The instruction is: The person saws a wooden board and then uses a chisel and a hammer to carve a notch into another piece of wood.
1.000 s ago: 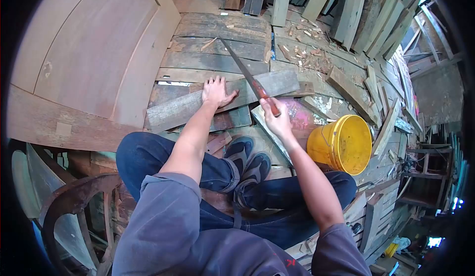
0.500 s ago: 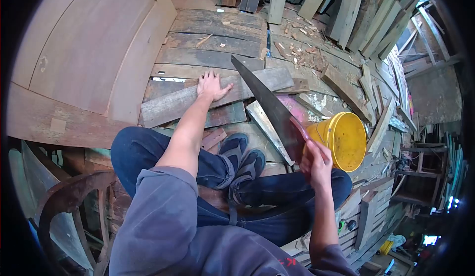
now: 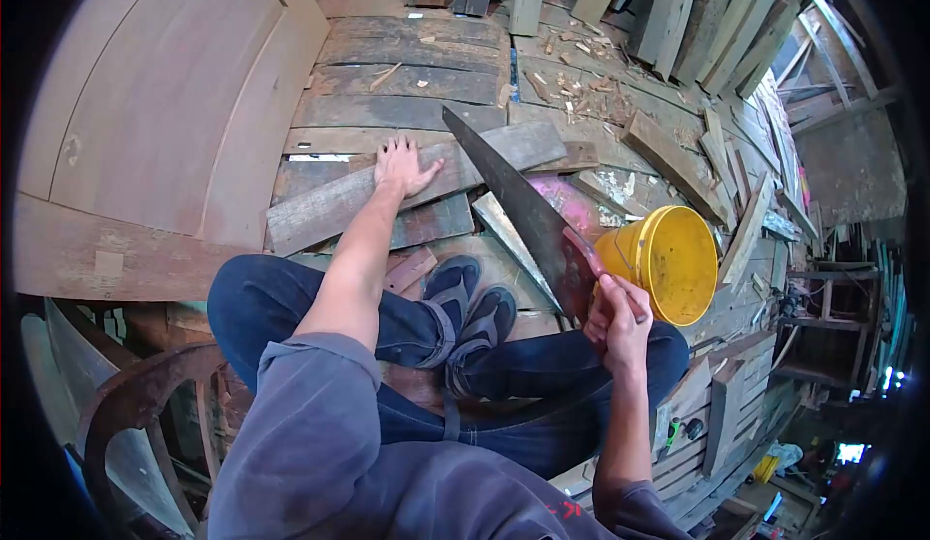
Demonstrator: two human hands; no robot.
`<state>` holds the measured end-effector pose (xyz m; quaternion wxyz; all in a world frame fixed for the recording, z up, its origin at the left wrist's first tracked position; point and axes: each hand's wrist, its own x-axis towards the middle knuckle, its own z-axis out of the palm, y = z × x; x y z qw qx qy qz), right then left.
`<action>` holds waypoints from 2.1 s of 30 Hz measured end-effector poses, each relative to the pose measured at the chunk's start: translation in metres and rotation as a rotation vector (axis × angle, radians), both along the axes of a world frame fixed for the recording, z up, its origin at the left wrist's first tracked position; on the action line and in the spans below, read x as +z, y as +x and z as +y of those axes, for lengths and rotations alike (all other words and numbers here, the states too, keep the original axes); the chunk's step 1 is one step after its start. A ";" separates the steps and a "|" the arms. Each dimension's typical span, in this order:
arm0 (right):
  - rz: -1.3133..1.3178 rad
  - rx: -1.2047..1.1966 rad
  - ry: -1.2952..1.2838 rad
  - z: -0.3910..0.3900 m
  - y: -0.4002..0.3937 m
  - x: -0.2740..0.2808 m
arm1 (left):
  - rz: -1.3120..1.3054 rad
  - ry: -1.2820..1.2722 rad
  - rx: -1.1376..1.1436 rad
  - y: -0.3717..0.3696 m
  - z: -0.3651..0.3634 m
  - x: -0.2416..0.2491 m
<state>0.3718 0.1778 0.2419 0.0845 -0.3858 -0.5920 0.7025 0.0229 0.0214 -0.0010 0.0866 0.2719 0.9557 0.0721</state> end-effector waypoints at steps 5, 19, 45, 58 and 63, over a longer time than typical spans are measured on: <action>-0.023 0.182 0.364 -0.013 -0.006 0.003 | -0.006 0.005 -0.003 -0.004 -0.001 0.000; -0.031 0.135 0.384 -0.028 0.008 0.008 | -0.089 -0.032 0.010 -0.002 0.000 0.009; 0.100 0.164 0.533 -0.039 -0.065 -0.085 | -0.096 -0.004 0.007 -0.002 -0.001 0.006; 0.035 0.118 0.386 -0.033 -0.041 -0.042 | -0.006 0.019 -0.007 -0.002 -0.001 -0.008; 0.089 0.215 0.722 -0.045 -0.078 -0.081 | -0.056 0.024 -0.005 -0.012 -0.002 0.008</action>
